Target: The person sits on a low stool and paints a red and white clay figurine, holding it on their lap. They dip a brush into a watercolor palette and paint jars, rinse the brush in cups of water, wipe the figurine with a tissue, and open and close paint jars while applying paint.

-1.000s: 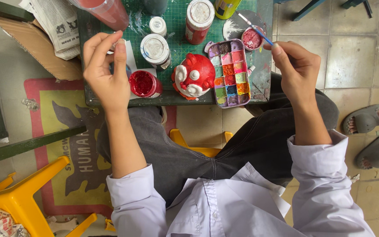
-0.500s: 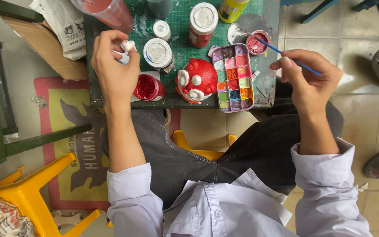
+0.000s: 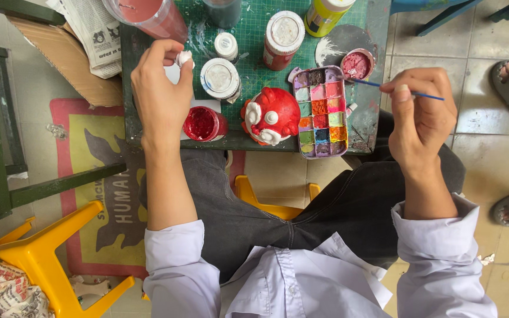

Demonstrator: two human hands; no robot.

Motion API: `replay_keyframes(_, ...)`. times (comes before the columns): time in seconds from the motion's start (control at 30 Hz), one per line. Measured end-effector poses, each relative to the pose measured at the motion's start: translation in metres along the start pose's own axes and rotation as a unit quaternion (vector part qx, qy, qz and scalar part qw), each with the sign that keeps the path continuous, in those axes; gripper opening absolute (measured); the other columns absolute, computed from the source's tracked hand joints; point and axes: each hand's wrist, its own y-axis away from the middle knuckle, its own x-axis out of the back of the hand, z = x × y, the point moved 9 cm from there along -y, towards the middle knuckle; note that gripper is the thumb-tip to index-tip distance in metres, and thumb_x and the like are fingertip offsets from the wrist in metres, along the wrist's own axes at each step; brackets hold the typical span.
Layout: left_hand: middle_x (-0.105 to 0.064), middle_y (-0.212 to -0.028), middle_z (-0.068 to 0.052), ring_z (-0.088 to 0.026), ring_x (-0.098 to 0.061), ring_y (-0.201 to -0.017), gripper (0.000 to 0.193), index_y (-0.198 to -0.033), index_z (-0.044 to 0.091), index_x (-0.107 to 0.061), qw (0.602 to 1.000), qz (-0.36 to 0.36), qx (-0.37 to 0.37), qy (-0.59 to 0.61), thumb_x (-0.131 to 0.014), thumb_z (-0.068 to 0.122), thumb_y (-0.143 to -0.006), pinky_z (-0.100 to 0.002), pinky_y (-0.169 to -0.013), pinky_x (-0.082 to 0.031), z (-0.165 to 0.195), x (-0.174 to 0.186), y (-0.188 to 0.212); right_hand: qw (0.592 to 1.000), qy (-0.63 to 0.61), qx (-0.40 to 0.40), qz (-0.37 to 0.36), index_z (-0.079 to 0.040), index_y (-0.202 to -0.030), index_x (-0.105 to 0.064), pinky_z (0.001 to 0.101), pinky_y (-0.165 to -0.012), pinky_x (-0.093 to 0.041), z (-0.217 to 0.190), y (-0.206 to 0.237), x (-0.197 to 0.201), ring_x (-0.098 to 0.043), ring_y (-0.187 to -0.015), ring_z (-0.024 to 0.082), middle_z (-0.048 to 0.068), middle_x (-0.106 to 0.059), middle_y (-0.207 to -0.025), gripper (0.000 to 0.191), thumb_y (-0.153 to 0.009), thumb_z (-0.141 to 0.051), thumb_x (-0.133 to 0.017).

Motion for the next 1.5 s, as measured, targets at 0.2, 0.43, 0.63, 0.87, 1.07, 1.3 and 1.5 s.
replay_keyframes(0.2,-0.073,-0.108,-0.014,-0.026,-0.073,-0.098,0.024,-0.115,-0.001,-0.066,0.998,0.008,-0.03,0.062,-0.075,-0.006,-0.092,-0.038,-0.089,-0.057,-0.004,0.01,0.0,0.998,0.057,0.036,-0.001,0.008,-0.119,-0.066,0.0286,-0.093,-0.05,-0.024,-0.014,-0.012,-0.062,-0.104,0.023,0.017,-0.062,-0.121,0.014,-0.117,-0.001,-0.054)
replay_keyframes(0.43,-0.073,-0.108,-0.014,-0.024,-0.075,-0.099,0.029,-0.115,-0.001,-0.066,0.997,-0.017,-0.035,0.062,-0.072,-0.011,-0.088,-0.036,-0.089,-0.058,-0.015,0.012,0.002,0.999,-0.004,0.043,0.014,0.007,-0.127,-0.061,0.0281,-0.092,-0.053,-0.03,-0.01,-0.02,-0.064,-0.102,0.02,0.015,-0.061,-0.11,0.018,-0.116,0.0,-0.049)
replay_keyframes(0.63,-0.073,-0.106,-0.015,-0.024,-0.074,-0.099,0.027,-0.114,-0.002,-0.065,0.995,-0.03,-0.053,0.085,-0.075,-0.009,-0.09,-0.035,-0.089,-0.058,-0.015,0.012,0.004,0.981,0.168,0.094,-0.02,0.007,-0.12,-0.071,0.0338,-0.071,-0.044,-0.048,-0.01,-0.037,-0.055,-0.078,0.022,0.016,-0.057,-0.089,0.015,-0.106,0.007,-0.067)
replay_keyframes(0.87,-0.064,-0.121,-0.012,-0.019,-0.07,-0.114,0.029,-0.134,-0.004,-0.057,0.942,0.001,0.009,0.334,-0.067,-0.011,-0.108,-0.03,-0.102,-0.059,-0.036,0.033,0.029,0.942,0.235,0.194,-0.138,0.0,-0.115,-0.07,0.041,-0.082,-0.049,-0.066,-0.035,-0.081,-0.062,-0.092,0.032,0.014,-0.065,-0.099,0.021,-0.098,-0.003,-0.082)
replay_keyframes(1.07,-0.057,-0.118,-0.012,-0.017,-0.061,-0.104,0.031,-0.132,-0.004,-0.051,0.868,0.028,0.08,0.489,-0.046,-0.015,-0.104,-0.03,-0.088,-0.058,-0.053,0.059,0.071,0.913,0.335,0.038,-0.231,-0.002,-0.121,-0.068,0.0456,-0.093,-0.052,0.047,-0.058,-0.064,-0.067,-0.108,0.036,0.012,-0.069,-0.109,0.038,-0.087,-0.007,-0.082)
replay_keyframes(1.3,-0.057,-0.114,-0.014,-0.015,-0.05,-0.095,0.042,-0.12,-0.001,-0.051,0.78,0.024,0.192,0.596,-0.049,-0.01,-0.078,-0.025,-0.089,-0.044,-0.049,0.06,0.163,0.868,0.354,0.0,-0.348,-0.017,-0.145,-0.065,0.0477,-0.094,-0.053,0.116,-0.027,-0.074,-0.065,-0.108,0.043,0.022,-0.061,-0.13,0.093,-0.057,-0.023,-0.095)
replay_keyframes(1.5,-0.057,-0.118,-0.011,-0.016,-0.051,-0.099,0.074,-0.141,0.001,-0.044,0.933,-0.047,0.247,0.256,-0.083,0.007,-0.078,-0.029,-0.089,-0.047,-0.042,0.019,0.214,0.872,0.352,-0.005,-0.34,-0.025,-0.139,-0.069,0.0467,-0.095,-0.054,0.123,-0.024,-0.072,-0.066,-0.106,0.041,0.021,-0.059,-0.135,0.079,-0.065,-0.029,-0.096)
